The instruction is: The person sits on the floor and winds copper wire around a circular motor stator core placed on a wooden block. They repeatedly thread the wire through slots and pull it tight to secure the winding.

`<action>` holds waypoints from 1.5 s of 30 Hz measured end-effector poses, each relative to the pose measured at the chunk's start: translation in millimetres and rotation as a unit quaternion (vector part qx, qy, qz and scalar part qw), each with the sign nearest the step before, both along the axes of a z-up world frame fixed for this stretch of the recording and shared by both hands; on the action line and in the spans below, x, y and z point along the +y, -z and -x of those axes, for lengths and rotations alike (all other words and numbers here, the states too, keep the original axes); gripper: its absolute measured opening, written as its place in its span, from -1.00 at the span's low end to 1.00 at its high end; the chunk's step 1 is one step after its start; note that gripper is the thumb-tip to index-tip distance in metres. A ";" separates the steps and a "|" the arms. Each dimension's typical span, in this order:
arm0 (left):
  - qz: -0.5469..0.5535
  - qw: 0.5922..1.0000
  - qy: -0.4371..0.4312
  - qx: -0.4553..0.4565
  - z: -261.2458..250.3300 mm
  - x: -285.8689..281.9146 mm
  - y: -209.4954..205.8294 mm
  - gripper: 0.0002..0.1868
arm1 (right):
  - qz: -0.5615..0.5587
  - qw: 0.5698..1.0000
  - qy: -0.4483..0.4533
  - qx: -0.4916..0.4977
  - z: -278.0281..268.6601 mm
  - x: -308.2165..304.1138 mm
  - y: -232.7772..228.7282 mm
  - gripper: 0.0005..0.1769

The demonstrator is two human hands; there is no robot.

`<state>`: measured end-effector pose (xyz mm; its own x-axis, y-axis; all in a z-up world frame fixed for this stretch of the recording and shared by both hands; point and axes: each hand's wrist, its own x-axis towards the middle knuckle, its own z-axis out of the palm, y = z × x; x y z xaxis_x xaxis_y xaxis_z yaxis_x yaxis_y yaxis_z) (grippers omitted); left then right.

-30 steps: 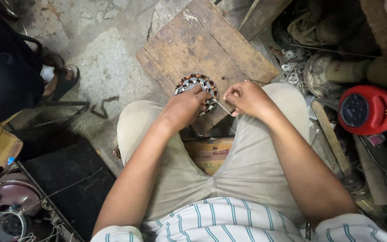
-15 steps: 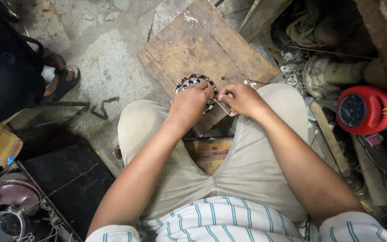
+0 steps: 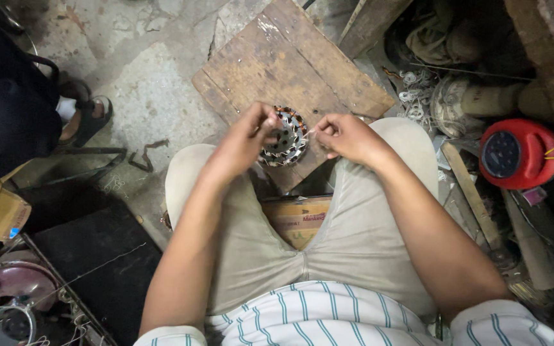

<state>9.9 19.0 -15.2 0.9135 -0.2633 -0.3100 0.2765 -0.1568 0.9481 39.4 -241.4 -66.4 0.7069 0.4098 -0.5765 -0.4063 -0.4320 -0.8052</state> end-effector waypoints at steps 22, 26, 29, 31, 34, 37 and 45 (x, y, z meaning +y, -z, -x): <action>0.161 0.984 -0.072 -0.030 -12.4 -11.0 -9.5 -0.84 | -0.172 0.976 0.091 -0.100 4.5 17.9 -41.5 -0.85; -0.273 0.940 0.013 -0.206 -6.0 -12.2 2.8 -0.79 | -0.008 0.988 0.070 -0.135 2.9 3.7 -37.4 -0.87; -0.329 0.920 0.141 -0.158 5.1 -18.0 6.5 -0.77 | 0.166 0.971 0.017 -0.171 7.9 1.4 -43.8 -0.86; -0.358 0.906 0.165 -0.156 8.1 -23.6 7.4 -0.73 | 0.201 0.959 -0.017 -0.199 10.9 5.1 -50.5 -0.85; -0.377 0.895 0.172 -0.163 8.6 -27.1 7.3 -0.73 | 0.214 0.966 -0.034 -0.139 11.7 10.4 -60.9 -0.85; -0.377 0.897 0.172 -0.153 6.9 -27.7 5.4 -0.74 | 0.210 0.973 -0.022 -0.094 10.1 16.6 -69.6 -0.84; -0.361 0.912 0.142 -0.131 6.2 -29.2 0.3 -0.77 | 0.184 0.980 0.005 -0.072 8.3 19.2 -73.7 -0.82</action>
<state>3.7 -10.2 -15.4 0.9077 -0.3144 -0.2779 -0.0931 -0.7966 0.5973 31.1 -222.2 7.3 0.7948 0.1853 -0.5779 -0.3053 -0.7010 -0.6445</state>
